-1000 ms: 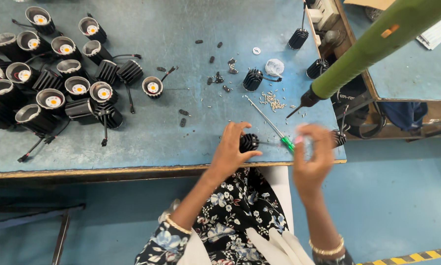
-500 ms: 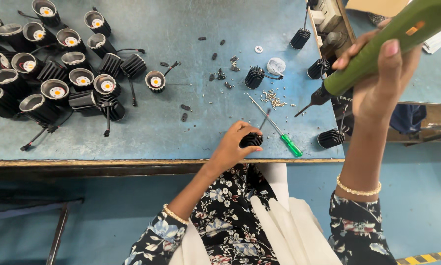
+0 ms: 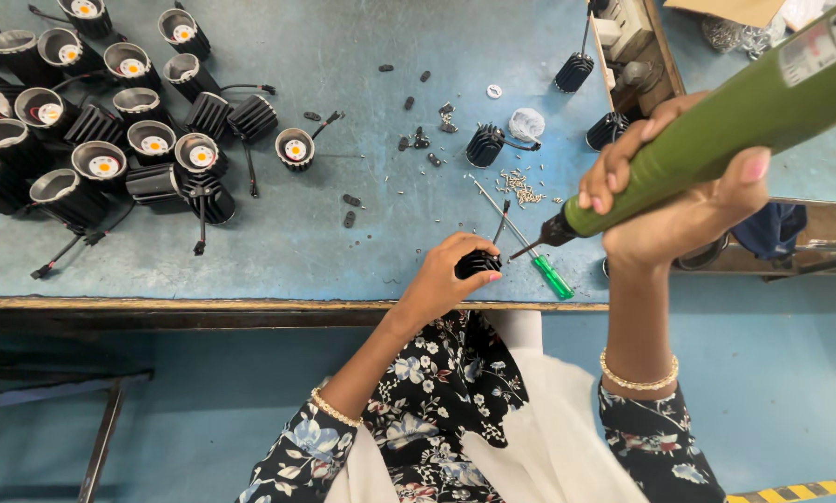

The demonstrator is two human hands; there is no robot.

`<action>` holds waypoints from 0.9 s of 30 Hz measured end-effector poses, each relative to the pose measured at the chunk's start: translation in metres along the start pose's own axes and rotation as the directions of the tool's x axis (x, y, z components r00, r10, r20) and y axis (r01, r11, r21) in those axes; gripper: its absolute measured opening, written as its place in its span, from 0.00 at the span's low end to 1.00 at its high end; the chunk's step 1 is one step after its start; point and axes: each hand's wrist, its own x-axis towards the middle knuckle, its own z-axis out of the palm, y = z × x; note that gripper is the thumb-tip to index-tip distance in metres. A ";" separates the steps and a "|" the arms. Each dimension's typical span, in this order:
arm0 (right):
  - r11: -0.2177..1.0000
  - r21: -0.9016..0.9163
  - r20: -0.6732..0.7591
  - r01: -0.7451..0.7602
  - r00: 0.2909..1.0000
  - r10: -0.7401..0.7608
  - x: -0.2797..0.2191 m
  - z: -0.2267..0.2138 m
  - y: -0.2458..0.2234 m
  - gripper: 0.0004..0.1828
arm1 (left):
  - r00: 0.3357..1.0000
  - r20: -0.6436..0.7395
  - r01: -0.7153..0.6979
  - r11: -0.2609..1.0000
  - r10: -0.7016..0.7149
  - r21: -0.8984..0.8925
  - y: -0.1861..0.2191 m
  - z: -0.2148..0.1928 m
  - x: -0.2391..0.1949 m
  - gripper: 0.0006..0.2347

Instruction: The person assembles an LED light fixture by fitting housing components together, inserting wiring through ports, and securing the assembly with an electric screwdriver and a manual screwdriver.

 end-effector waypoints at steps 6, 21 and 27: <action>0.999 0.039 -0.046 -0.012 0.999 0.013 -0.002 0.016 0.013 0.42 | 1.000 -0.011 -0.008 1.000 0.008 0.012 0.001 -0.001 -0.001 0.14; 0.990 0.105 0.005 -0.091 0.996 0.091 -0.003 0.014 0.025 0.42 | 1.000 -0.021 0.005 1.000 -0.005 -0.005 0.000 -0.001 -0.001 0.14; 0.993 0.081 -0.019 -0.090 0.996 0.092 -0.006 0.017 0.026 0.41 | 0.996 0.023 -0.081 0.997 0.081 -0.012 -0.005 -0.005 -0.003 0.17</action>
